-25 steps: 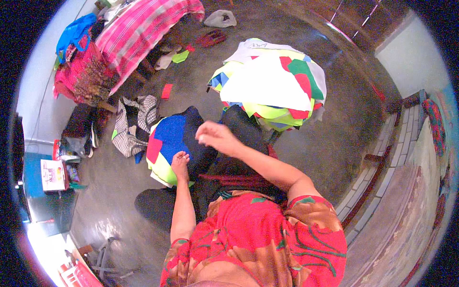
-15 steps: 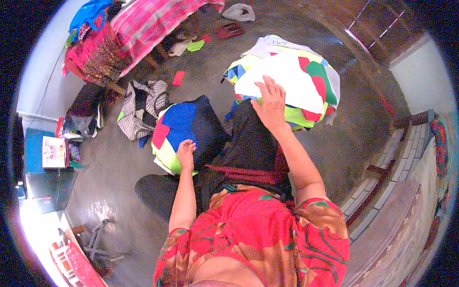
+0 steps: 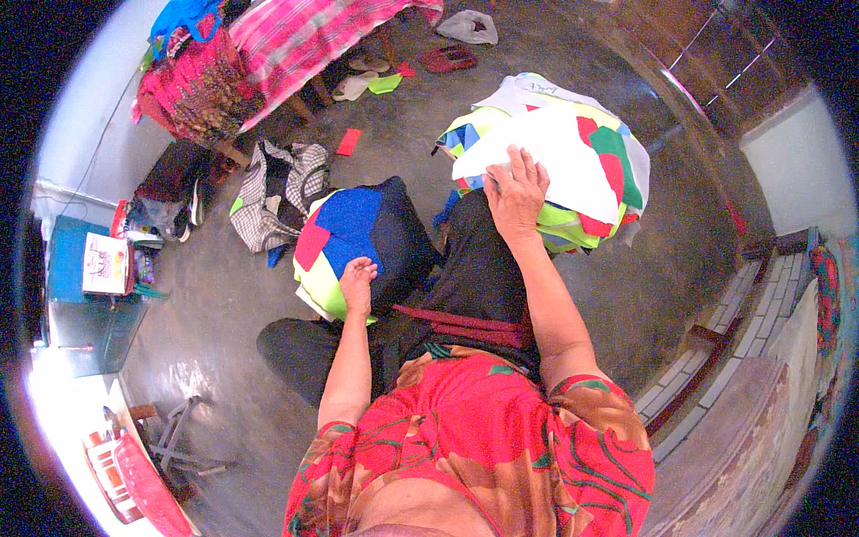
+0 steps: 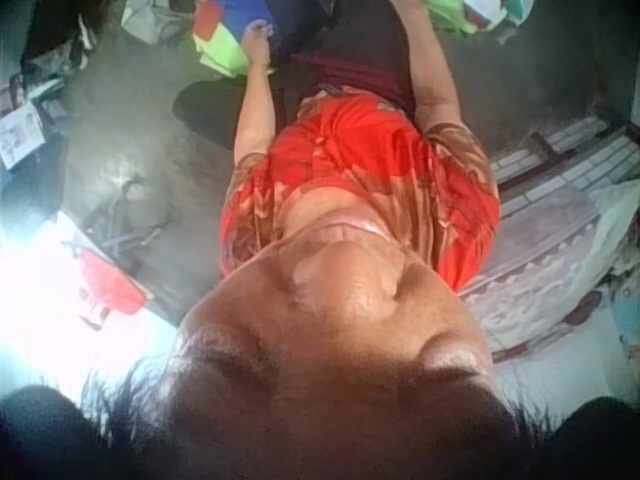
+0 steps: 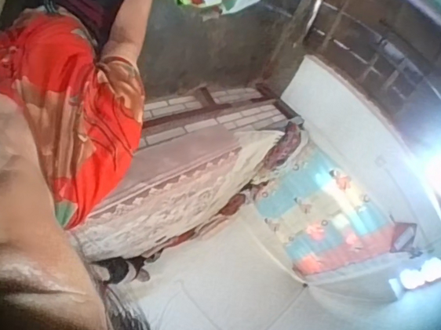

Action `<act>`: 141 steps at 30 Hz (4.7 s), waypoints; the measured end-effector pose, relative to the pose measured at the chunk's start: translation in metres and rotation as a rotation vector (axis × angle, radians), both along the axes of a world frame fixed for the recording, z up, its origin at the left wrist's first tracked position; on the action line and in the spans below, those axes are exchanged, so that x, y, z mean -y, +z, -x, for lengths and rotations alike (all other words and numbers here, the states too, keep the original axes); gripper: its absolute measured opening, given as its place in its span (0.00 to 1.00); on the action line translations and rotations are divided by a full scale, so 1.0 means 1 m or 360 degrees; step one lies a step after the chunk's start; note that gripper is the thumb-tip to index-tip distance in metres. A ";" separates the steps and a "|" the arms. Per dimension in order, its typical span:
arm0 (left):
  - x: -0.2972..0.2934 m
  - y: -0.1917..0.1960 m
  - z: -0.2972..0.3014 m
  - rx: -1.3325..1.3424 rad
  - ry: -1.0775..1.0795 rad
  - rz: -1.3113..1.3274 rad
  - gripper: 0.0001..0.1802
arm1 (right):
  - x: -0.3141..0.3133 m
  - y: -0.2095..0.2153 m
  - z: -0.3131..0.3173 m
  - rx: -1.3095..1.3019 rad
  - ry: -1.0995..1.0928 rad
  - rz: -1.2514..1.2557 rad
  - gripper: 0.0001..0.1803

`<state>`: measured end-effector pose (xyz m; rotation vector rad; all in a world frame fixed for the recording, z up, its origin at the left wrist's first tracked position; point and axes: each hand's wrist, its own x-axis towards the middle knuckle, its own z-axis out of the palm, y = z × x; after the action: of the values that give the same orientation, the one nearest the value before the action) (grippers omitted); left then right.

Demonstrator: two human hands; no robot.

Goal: The person sits on the floor and sorts colorful fabric pieces by picking them up one at a time from a pile and placing them onto a growing stack on their lap. The person handles various colors including green, blue, red, white, and black, arranging them in layers.

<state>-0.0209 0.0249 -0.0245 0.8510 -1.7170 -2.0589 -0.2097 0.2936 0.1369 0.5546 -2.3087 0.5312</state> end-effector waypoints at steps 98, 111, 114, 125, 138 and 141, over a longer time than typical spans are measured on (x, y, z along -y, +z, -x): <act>0.091 0.253 -0.043 -0.0604 0.0686 0.0817 0.12 | -0.060 -0.012 -0.013 -0.0239 -0.0006 0.0049 0.07; -0.009 0.078 -0.084 0.0139 0.0682 -0.0222 0.12 | -0.059 -0.012 -0.014 -0.0247 -0.0037 0.0013 0.07; -0.011 0.081 -0.085 0.0118 0.0655 -0.0231 0.13 | -0.060 -0.013 -0.012 -0.0245 -0.0029 0.0036 0.07; -0.017 0.100 -0.084 0.1436 -0.0375 0.1289 0.24 | -0.060 -0.016 -0.011 -0.0247 -0.0019 0.0055 0.07; 0.066 0.112 0.014 0.0833 0.0117 0.1692 0.11 | -0.055 -0.015 -0.011 -0.0252 -0.0066 0.0005 0.06; 0.083 0.090 0.045 0.0933 0.0168 0.1892 0.11 | -0.052 -0.014 -0.011 -0.0273 -0.0096 -0.0014 0.06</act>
<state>-0.0660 -0.0583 0.0658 1.0553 -2.5704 -0.4186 -0.1988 0.3458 0.1225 0.5123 -2.1586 0.4279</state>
